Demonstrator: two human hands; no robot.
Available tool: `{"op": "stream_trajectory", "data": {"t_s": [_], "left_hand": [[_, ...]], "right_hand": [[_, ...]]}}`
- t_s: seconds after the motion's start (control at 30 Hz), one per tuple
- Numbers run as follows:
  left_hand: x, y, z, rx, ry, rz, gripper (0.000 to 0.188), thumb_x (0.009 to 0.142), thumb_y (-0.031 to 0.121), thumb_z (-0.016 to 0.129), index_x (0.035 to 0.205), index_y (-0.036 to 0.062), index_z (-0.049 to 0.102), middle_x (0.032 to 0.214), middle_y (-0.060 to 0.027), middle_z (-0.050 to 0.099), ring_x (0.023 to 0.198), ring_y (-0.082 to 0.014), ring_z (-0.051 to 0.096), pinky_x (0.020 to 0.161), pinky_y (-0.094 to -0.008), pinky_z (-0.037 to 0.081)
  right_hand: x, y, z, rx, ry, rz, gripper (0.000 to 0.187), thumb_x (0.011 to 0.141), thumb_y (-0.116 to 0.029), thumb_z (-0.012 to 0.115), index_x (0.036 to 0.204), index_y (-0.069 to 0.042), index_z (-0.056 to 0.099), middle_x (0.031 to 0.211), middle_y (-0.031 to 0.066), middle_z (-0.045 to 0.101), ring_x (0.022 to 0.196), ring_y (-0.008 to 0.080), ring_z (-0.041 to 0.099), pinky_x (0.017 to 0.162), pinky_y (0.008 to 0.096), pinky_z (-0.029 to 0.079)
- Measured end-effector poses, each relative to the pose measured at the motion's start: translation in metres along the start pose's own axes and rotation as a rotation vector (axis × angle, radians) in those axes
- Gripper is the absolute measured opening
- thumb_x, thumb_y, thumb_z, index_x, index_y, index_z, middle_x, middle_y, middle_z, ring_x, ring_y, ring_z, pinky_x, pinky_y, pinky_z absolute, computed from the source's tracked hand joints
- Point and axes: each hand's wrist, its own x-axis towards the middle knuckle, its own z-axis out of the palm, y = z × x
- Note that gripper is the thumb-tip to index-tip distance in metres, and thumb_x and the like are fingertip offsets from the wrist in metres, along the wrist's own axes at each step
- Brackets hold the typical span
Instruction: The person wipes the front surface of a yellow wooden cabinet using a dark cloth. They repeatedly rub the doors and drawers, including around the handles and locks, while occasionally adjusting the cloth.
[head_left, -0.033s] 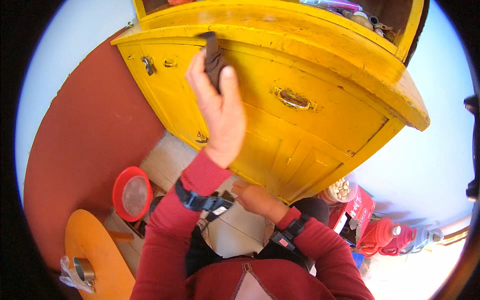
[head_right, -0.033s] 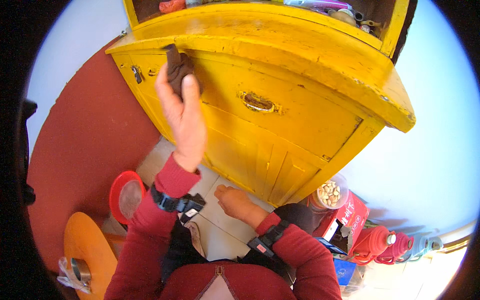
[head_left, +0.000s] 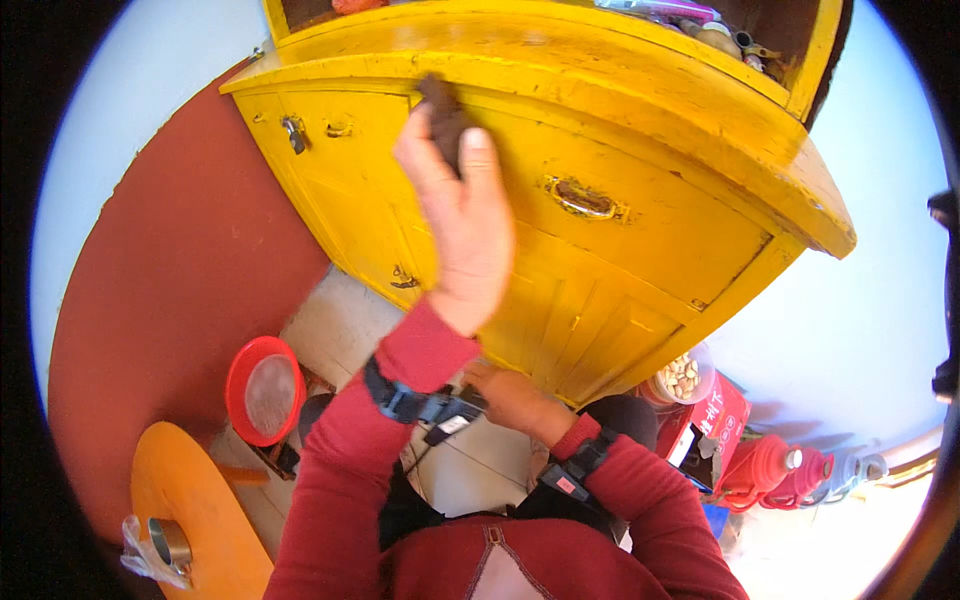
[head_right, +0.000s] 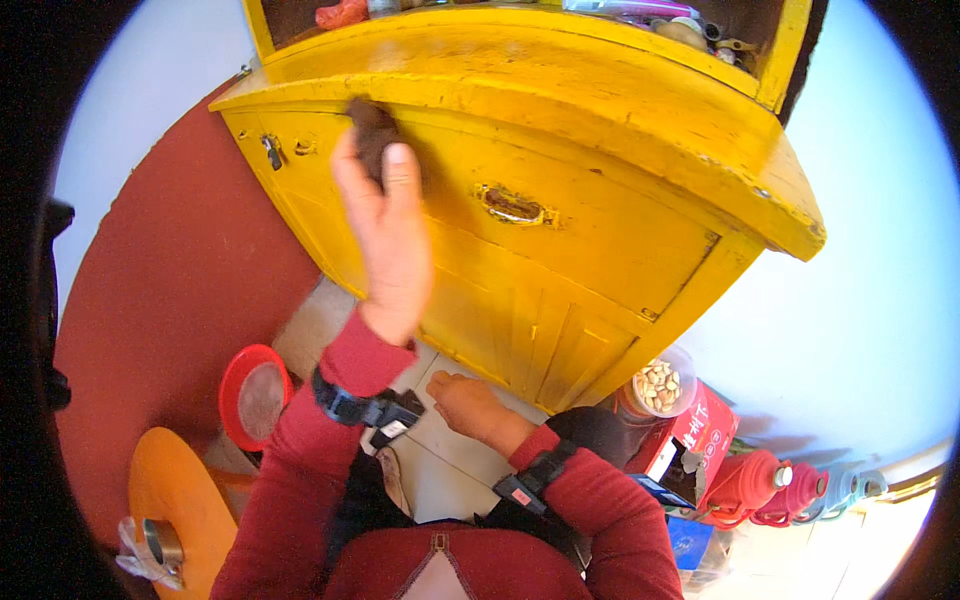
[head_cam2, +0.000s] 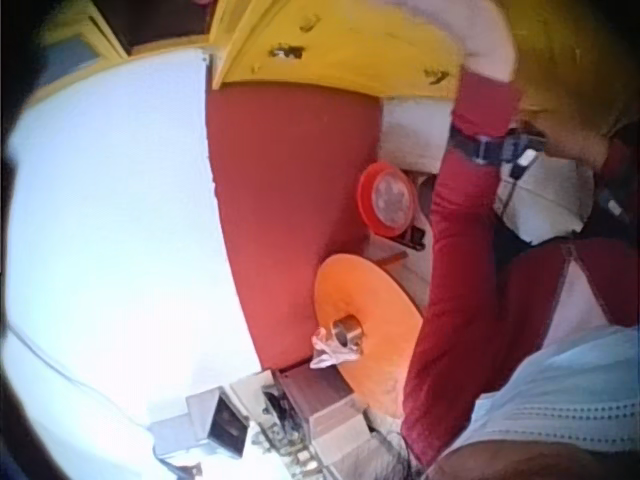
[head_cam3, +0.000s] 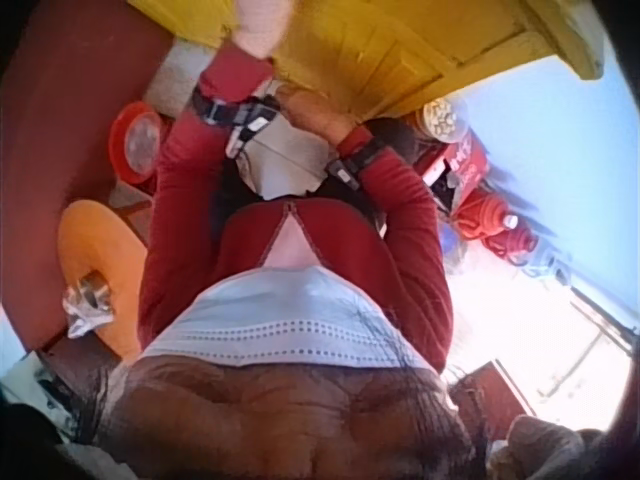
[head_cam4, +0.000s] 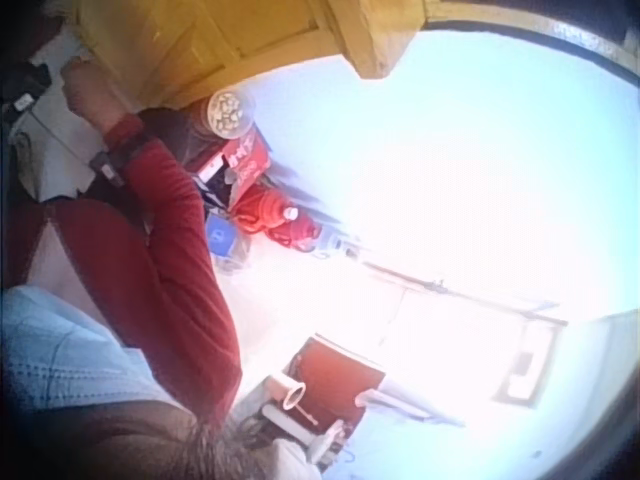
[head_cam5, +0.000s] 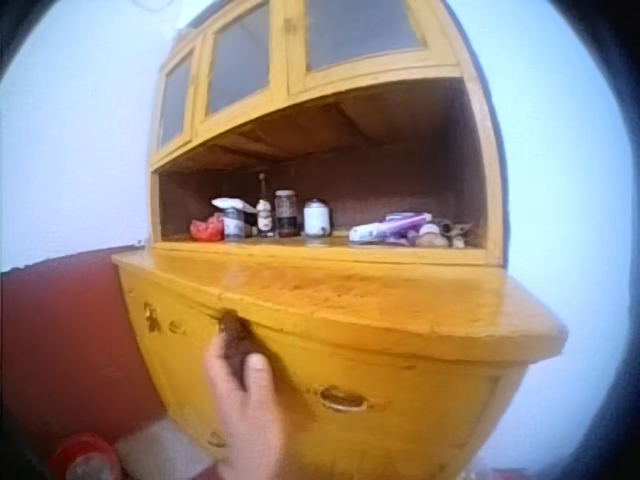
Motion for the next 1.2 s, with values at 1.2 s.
{"op": "stream_trajectory", "data": {"t_s": [1.2], "left_hand": [[-0.091,0.019,0.055,0.189,-0.807,1.233,0.03,0.092,0.021,0.064,0.122,0.0143,0.067,0.135,0.0006,0.062,0.133,-0.0171,0.052,0.112,-0.0401,0.04]], "right_hand": [[-0.019,-0.008,-0.01,0.384,0.174,0.106,0.05,0.091,-0.018,0.068,0.138,-0.008,0.055,0.144,0.0193,0.056,0.133,0.0405,0.052,0.111,0.0475,0.042]]}}
